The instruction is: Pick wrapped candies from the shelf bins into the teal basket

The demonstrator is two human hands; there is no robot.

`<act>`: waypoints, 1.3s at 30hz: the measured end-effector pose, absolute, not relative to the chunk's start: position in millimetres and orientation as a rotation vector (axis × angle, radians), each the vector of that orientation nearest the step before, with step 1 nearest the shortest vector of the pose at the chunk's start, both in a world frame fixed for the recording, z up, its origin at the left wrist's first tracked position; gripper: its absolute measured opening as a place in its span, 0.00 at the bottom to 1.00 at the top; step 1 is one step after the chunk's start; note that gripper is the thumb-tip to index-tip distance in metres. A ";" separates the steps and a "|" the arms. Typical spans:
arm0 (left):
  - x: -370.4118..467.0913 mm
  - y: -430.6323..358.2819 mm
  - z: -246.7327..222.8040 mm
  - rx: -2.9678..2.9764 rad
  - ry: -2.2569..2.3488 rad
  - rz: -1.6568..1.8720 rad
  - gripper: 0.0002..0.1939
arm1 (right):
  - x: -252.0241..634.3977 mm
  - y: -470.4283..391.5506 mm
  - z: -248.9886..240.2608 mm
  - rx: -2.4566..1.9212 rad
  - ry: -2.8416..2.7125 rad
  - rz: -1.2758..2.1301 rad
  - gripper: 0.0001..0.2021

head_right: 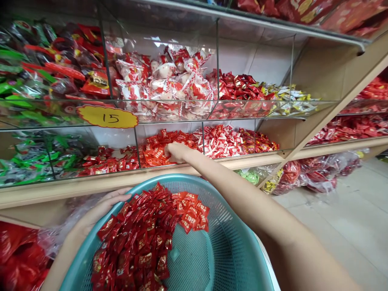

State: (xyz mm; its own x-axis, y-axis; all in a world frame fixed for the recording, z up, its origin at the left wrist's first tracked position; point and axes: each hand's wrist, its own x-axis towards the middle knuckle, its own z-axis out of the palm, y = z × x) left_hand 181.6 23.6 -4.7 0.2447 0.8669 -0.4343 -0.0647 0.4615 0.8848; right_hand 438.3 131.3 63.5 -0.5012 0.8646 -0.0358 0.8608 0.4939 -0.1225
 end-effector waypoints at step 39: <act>178.1 24.6 -8.1 0.840 1.161 0.731 0.21 | 490.2 -53.6 2.0 -1.396 -2.440 0.897 0.11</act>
